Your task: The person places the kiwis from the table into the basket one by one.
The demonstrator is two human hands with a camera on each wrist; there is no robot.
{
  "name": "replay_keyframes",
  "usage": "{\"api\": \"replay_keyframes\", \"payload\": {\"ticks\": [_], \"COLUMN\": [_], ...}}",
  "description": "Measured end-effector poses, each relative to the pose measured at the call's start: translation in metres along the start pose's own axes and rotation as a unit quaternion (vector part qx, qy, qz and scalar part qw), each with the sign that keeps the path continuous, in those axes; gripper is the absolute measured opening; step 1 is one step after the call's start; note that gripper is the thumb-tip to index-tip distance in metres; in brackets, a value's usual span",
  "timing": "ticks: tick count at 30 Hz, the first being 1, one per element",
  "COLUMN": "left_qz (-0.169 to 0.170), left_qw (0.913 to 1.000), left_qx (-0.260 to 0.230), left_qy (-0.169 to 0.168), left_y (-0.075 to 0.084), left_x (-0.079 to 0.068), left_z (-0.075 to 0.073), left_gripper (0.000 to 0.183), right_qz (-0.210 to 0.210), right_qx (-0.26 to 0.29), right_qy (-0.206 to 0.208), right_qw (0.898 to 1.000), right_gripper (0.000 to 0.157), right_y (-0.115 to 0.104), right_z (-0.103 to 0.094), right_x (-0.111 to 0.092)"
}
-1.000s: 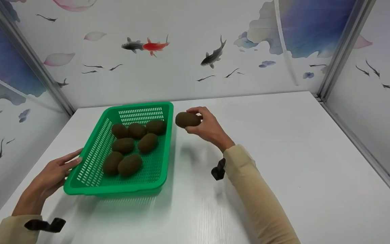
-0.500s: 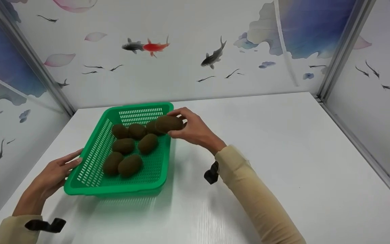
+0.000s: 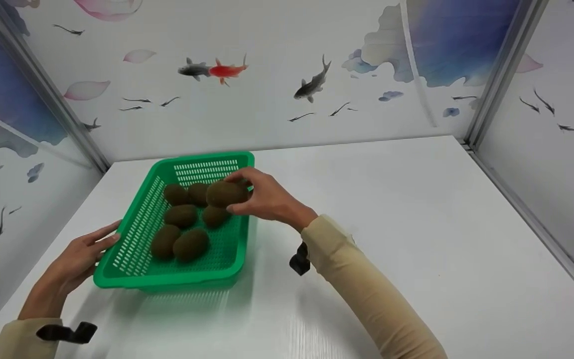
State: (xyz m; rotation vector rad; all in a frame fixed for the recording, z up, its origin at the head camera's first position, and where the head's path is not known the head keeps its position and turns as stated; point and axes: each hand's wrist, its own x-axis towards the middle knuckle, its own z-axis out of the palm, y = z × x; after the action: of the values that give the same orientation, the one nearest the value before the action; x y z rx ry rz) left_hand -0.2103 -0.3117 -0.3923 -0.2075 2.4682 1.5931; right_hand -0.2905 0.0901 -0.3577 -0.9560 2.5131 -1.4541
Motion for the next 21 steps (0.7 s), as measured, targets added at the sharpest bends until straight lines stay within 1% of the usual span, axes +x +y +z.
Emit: {"api": "replay_keyframes", "payload": {"ticks": [5,12,16,21], "left_qz": [-0.002,-0.003,-0.001,-0.002], "left_qw": [1.0000,1.0000,1.0000,0.9999], "left_qx": [0.003,0.000,-0.003,-0.006], "left_qy": [0.000,-0.001,-0.006,-0.008], "left_y": [0.000,-0.001,0.000,0.001], "left_x": [0.001,0.000,0.000,0.000], "left_z": [0.000,0.000,0.000,-0.001], "left_gripper": [0.060,0.060,0.060,0.060], "right_qz": [0.007,0.006,0.020,0.042], "right_qx": [-0.008,-0.053,-0.068,-0.085], "right_qy": [-0.021,-0.057,-0.076,-0.091], "right_qw": [1.000,0.997,0.995,0.991], "right_gripper": [0.052,0.053,0.053,0.052], "right_y": [-0.007,-0.012,-0.013,-0.015], "right_z": [0.010,0.028,0.036,0.041], "right_x": [0.003,0.010,0.014,0.017]}}
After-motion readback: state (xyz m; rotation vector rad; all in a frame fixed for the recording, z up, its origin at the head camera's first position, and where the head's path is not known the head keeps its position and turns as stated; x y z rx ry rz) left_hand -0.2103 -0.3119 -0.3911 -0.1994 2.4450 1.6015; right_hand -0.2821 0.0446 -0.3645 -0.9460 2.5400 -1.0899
